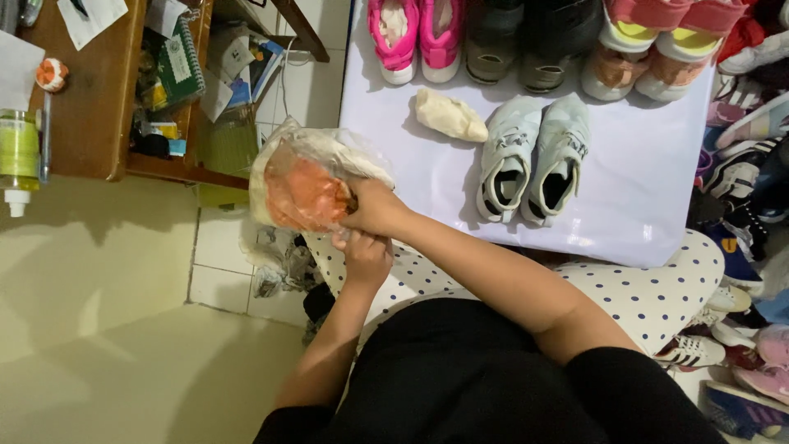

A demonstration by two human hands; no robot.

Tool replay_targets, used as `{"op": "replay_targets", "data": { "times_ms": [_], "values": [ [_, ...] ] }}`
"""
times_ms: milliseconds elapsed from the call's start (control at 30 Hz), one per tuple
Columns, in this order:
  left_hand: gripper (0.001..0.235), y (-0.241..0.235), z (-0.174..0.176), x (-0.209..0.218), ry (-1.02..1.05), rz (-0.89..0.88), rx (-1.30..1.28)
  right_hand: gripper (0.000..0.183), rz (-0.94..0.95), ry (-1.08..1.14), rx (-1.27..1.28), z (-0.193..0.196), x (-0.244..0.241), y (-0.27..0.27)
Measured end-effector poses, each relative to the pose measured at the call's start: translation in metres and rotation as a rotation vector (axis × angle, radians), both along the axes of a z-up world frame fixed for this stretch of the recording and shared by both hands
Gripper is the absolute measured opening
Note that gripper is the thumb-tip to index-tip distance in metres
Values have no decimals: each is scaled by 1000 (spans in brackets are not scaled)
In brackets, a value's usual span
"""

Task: The person sits on the floor and stuffs paper into a pair of black shoes, then places them on a white sheet. They then pick up a pair of white shoes and stuff paper into them as well.

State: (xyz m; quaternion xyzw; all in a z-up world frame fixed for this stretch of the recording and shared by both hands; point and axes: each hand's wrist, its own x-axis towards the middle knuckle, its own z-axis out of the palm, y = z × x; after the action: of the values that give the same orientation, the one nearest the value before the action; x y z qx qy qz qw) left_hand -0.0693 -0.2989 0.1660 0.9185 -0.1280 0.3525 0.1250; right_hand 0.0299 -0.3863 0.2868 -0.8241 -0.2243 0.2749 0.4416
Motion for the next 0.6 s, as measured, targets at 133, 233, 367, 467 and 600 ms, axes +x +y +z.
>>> {"op": "replay_targets", "data": {
  "times_ms": [133, 233, 367, 467, 600],
  "values": [
    [19, 5, -8, -3, -56, -20, 1, 39, 40, -199, 154, -5, -5, -2],
    [20, 13, -23, 0, -103, 26, 33, 48, 36, -184, 175, 12, -4, -9],
    [14, -6, 98, 9, -79, -61, -39, 41, -174, -126, 294, 25, 7, -18],
    [12, 12, 38, 8, -77, -47, -64, 34, -300, -84, 371, -17, 39, -27],
    [15, -1, 96, 11, -71, -18, -70, 26, -354, 271, 615, -10, 45, -50]
  ]
}}
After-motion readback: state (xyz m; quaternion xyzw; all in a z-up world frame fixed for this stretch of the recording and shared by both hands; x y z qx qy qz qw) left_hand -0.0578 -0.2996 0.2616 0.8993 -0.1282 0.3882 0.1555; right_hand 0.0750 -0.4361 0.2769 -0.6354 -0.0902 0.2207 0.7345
